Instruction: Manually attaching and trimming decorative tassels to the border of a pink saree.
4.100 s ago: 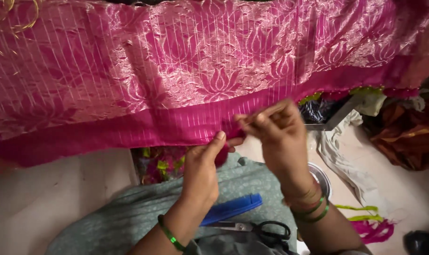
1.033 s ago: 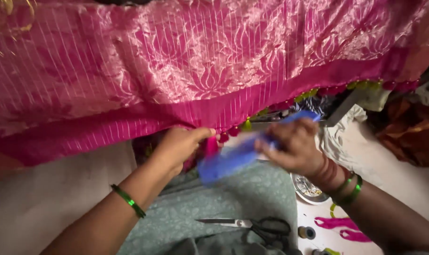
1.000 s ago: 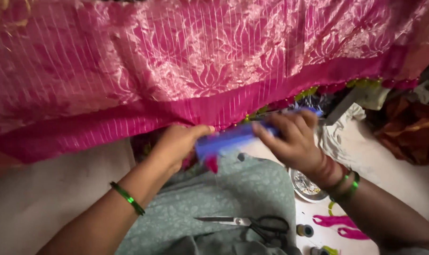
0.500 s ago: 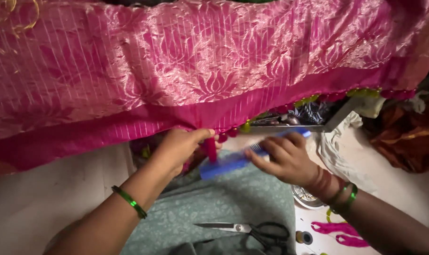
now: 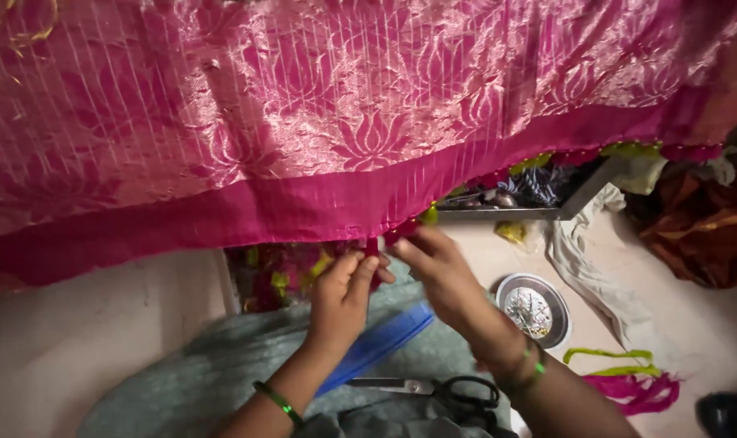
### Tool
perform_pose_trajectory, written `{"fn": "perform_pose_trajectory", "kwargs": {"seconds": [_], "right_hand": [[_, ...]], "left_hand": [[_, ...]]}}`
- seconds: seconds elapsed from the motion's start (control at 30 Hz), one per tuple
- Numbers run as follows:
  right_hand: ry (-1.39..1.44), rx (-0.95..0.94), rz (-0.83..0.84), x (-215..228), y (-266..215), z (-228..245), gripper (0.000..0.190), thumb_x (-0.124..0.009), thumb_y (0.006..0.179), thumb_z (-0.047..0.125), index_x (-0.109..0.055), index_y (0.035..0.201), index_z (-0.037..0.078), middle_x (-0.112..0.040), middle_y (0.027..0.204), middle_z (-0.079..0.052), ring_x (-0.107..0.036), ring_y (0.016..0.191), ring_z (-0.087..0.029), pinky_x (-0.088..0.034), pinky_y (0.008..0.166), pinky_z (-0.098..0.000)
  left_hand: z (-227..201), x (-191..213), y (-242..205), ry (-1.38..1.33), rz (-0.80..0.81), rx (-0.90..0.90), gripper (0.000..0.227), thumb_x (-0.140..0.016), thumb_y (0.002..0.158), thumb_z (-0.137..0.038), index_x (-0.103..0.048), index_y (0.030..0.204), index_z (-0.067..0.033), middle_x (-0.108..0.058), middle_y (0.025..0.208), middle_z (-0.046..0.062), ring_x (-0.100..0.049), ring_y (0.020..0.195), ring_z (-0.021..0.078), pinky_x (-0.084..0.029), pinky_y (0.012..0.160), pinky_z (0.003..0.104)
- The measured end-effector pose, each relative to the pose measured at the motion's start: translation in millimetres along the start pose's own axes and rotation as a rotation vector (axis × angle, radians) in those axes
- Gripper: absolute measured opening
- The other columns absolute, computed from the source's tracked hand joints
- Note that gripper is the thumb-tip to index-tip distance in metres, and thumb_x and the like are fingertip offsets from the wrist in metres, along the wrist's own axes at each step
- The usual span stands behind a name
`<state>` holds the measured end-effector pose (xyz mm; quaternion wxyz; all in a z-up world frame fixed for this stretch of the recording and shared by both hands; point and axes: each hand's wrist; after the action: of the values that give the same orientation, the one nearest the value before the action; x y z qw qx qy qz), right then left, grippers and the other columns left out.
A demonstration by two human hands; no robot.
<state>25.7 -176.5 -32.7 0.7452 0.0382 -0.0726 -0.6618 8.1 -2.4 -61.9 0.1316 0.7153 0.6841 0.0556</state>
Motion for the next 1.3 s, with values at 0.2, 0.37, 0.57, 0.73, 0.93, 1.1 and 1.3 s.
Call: {"fn": "perform_pose_trajectory", "kwargs": {"seconds": [0.2, 0.37, 0.57, 0.73, 0.93, 1.1, 1.3], "right_hand": [[0.615, -0.238, 0.077, -47, 28, 23, 0.024, -0.062, 0.093, 0.015, -0.065, 0.115, 0.008, -0.072, 0.099, -0.001, -0.068, 0.09, -0.016, -0.055, 0.08, -0.0339], [0.38, 0.025, -0.09, -51, 5, -32, 0.017, -0.059, 0.101, 0.018, -0.067, 0.108, 0.005, -0.069, 0.093, 0.0, -0.064, 0.086, -0.013, -0.053, 0.079, -0.0308], [0.024, 0.074, -0.059, -13, -14, -84, 0.023, -0.059, 0.105, 0.019, -0.069, 0.101, -0.001, -0.071, 0.084, -0.006, -0.065, 0.077, -0.014, -0.054, 0.071, -0.0294], [-0.491, 0.244, -0.27, -3, -6, -2, 0.018, -0.071, 0.092, 0.01, -0.07, 0.105, -0.002, -0.074, 0.092, -0.005, -0.064, 0.083, -0.011, -0.053, 0.071, -0.0284], [-0.507, 0.638, -0.235, -68, 56, 148, 0.012, -0.073, 0.103, 0.009, -0.067, 0.104, -0.001, -0.064, 0.09, -0.008, -0.055, 0.077, -0.014, -0.045, 0.068, -0.0269], [-0.199, 0.662, 0.336, -152, 158, 220, 0.019, -0.068, 0.108, 0.014, -0.07, 0.121, 0.0, -0.073, 0.102, -0.004, -0.072, 0.091, -0.009, -0.063, 0.08, -0.026], [-0.291, 0.375, 0.283, -208, 195, 248, 0.022, -0.07, 0.1, 0.023, -0.073, 0.092, 0.003, -0.068, 0.07, -0.001, -0.062, 0.056, -0.008, -0.05, 0.049, -0.0247]], "left_hand": [[6, 18, 1, 0.042, 0.116, 0.092, 0.02, -0.063, 0.1, -0.016, -0.074, 0.1, -0.0005, -0.076, 0.086, 0.005, -0.067, 0.079, 0.0112, -0.054, 0.071, 0.028], [-29, 22, 23, -0.082, 0.018, 0.149, 0.023, -0.067, 0.092, -0.019, -0.072, 0.11, -0.0052, -0.078, 0.096, 0.001, -0.071, 0.088, 0.0083, -0.056, 0.079, 0.024], [-19, 6, 31, -0.177, 0.097, 0.338, 0.026, -0.071, 0.099, -0.019, -0.08, 0.11, 0.003, -0.073, 0.088, 0.014, -0.063, 0.079, 0.0181, -0.048, 0.074, 0.032], [-14, 10, 32, -0.268, 0.048, 0.188, 0.026, -0.07, 0.096, -0.021, -0.079, 0.109, 0.0001, -0.079, 0.099, 0.003, -0.07, 0.09, 0.0082, -0.054, 0.082, 0.026], [-15, 16, 40, -0.164, 0.083, 0.134, 0.029, -0.07, 0.098, -0.026, -0.079, 0.109, -0.0005, -0.08, 0.098, 0.004, -0.066, 0.087, 0.0086, -0.052, 0.081, 0.028], [-8, 14, 40, -0.005, 0.053, 0.069, 0.034, -0.068, 0.094, -0.038, -0.081, 0.105, -0.0088, -0.081, 0.094, 0.005, -0.071, 0.086, 0.0103, -0.056, 0.081, 0.029], [1, 17, 42, -0.025, 0.077, 0.186, 0.04, -0.071, 0.095, -0.04, -0.082, 0.099, -0.0017, -0.079, 0.089, 0.016, -0.071, 0.084, 0.0188, -0.056, 0.083, 0.034]]}}
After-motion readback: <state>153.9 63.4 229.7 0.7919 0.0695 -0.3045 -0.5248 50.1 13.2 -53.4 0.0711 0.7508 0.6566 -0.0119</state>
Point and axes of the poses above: each hand's wrist, its own y-axis towards the middle knuckle, its own x-axis out of the back of the hand, z = x × y
